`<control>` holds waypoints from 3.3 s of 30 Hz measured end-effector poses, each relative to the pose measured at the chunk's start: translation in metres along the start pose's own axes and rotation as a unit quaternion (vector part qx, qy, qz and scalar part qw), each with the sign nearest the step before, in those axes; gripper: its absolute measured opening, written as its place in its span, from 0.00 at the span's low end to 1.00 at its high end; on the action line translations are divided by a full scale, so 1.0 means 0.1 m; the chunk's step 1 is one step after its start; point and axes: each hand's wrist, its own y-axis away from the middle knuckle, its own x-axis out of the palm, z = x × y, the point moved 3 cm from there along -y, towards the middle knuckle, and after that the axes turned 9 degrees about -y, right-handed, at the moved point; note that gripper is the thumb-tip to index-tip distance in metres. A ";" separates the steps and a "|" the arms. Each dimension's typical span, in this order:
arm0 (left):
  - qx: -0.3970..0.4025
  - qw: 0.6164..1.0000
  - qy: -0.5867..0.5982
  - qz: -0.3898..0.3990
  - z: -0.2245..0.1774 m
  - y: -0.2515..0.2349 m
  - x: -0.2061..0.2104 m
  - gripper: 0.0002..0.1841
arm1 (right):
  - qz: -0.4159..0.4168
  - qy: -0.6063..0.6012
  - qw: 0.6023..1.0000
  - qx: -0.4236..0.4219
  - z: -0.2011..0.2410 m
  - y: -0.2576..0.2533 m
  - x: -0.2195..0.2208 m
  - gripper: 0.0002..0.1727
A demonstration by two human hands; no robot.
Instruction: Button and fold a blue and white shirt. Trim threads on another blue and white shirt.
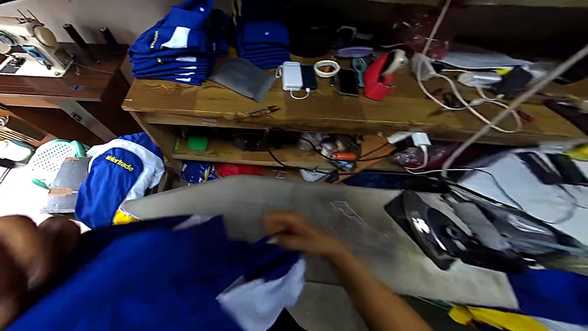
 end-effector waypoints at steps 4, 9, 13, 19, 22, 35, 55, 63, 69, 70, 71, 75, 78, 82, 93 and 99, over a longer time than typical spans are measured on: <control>-0.056 0.968 -0.224 0.098 0.28 -0.55 0.61 0.11 | -0.295 0.184 0.935 -0.065 1.16 0.98 -0.80 0.07; -0.241 0.876 -0.379 0.176 1.37 -0.27 1.62 0.18 | -0.258 0.304 0.914 0.073 0.58 1.34 -0.56 0.19; -0.360 0.851 -0.361 0.128 1.75 -0.04 2.17 0.18 | -0.092 0.347 0.882 0.305 -0.55 1.62 -0.03 0.21; -0.305 0.847 -0.369 0.230 2.00 -0.03 2.67 0.50 | -0.162 0.330 0.886 0.281 -0.65 1.72 0.24 0.19; -0.316 0.823 -0.426 0.202 2.08 0.02 2.59 0.55 | -0.239 0.375 0.858 0.258 -0.57 1.70 0.07 0.19; -0.332 0.903 0.011 -0.271 1.35 0.20 0.99 0.15 | -0.144 0.503 0.779 0.346 -0.83 1.26 -0.55 0.18; -0.426 0.846 -0.296 -0.121 1.35 -0.80 1.71 0.22 | -0.444 0.327 0.831 0.076 0.61 1.62 -2.39 0.14; -0.466 0.851 -0.237 -0.051 1.71 -0.81 2.38 0.16 | -0.308 0.412 0.843 0.157 -0.33 1.49 -1.89 0.15; -0.430 0.881 -0.190 -0.043 1.38 -1.11 2.63 0.18 | -0.109 0.218 0.968 0.065 -0.81 0.63 -0.90 0.18; -0.422 0.888 -0.174 -0.047 1.29 -1.18 2.64 0.18 | -0.102 0.225 0.967 0.069 -0.85 0.54 -0.85 0.18; -0.416 0.894 -0.157 -0.055 1.20 -1.23 2.63 0.17 | -0.109 0.247 0.959 0.084 -0.88 0.47 -0.84 0.19; -0.432 0.878 -0.169 -0.118 1.17 -1.26 2.35 0.18 | -0.143 0.329 0.919 0.166 -1.01 0.50 -1.02 0.22; -0.484 0.812 -0.290 -0.148 1.67 -0.98 2.10 0.21 | -0.057 0.365 0.912 0.177 -1.09 0.67 -0.92 0.19; -0.487 0.738 -0.466 -0.037 2.17 -0.68 2.15 0.27 | 0.020 0.381 0.909 0.166 -1.16 0.87 -0.64 0.17; -0.277 0.815 -0.433 0.265 2.25 0.03 3.27 0.22 | 0.117 0.284 0.930 0.202 -1.26 1.14 -0.19 0.13; -0.356 0.793 -0.330 0.368 1.94 0.14 3.05 0.21 | 0.161 0.120 0.953 0.228 -1.04 1.38 0.10 0.13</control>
